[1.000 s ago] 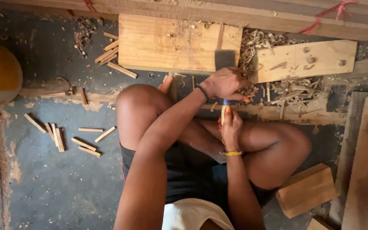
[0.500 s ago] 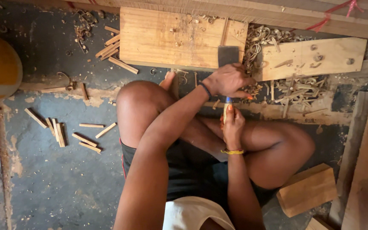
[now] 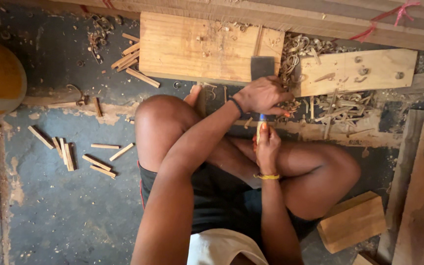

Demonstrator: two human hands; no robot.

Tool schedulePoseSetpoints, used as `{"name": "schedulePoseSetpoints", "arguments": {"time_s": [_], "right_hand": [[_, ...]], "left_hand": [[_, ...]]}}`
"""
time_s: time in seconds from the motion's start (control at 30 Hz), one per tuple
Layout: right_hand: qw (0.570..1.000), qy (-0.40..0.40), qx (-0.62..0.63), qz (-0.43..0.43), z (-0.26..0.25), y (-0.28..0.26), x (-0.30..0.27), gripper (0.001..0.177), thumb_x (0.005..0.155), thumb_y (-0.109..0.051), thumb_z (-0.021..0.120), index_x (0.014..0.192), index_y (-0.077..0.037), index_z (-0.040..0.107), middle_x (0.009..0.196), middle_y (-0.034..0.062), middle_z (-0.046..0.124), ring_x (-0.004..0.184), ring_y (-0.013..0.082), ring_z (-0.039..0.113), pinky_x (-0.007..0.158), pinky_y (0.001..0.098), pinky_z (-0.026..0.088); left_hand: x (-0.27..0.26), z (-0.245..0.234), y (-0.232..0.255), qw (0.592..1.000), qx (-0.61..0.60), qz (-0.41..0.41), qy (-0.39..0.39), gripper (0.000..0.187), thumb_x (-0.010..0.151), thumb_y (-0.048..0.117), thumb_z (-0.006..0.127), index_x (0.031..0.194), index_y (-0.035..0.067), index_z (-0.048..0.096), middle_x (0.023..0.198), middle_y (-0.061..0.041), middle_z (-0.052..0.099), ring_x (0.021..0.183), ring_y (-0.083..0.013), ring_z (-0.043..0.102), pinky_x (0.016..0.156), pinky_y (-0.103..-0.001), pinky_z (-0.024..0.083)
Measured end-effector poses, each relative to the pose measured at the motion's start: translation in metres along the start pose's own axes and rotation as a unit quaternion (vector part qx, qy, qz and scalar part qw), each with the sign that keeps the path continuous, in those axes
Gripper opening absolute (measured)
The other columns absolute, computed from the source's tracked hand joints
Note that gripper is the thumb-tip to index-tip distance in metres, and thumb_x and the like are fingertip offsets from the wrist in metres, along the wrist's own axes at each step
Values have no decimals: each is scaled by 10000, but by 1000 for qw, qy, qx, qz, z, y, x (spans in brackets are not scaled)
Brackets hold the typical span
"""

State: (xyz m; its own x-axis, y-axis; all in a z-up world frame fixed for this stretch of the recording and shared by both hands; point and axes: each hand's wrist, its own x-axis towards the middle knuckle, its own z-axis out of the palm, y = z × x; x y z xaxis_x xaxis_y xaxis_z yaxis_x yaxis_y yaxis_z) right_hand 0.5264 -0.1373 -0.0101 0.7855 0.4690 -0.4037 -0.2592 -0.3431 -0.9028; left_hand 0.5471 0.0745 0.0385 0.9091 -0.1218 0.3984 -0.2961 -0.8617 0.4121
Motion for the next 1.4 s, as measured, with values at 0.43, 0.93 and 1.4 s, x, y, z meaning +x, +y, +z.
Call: {"name": "schedulePoseSetpoints", "arguments": {"time_s": [0.43, 0.93, 1.4], "right_hand": [[999, -14, -27, 23, 2, -14, -3, 368, 1062, -407, 547, 891, -85, 599, 625, -7, 537, 450, 69, 452, 397, 240, 357], [996, -8, -70, 60, 40, -49, -23, 330, 1037, -406, 505, 951, -109, 621, 590, 2, 534, 400, 96, 457, 347, 254, 360], [997, -33, -74, 6, 48, -49, 27, 455, 1061, -473, 476, 811, -97, 533, 535, 10, 453, 389, 112, 454, 358, 275, 344]], "left_hand": [[1, -4, 0, 994, -41, -97, -12, 681, 837, 753, 659, 1129, 140, 703, 809, -152, 715, 857, -370, 699, 799, -460, 566], [2, -13, -22, 977, -159, -140, -13, 563, 890, 673, 639, 835, 115, 691, 705, -125, 732, 647, -364, 707, 609, -488, 559], [24, -11, -55, 991, -83, -100, 35, 604, 899, 694, 595, 960, 114, 751, 608, -130, 667, 574, -359, 669, 542, -475, 538]]}}
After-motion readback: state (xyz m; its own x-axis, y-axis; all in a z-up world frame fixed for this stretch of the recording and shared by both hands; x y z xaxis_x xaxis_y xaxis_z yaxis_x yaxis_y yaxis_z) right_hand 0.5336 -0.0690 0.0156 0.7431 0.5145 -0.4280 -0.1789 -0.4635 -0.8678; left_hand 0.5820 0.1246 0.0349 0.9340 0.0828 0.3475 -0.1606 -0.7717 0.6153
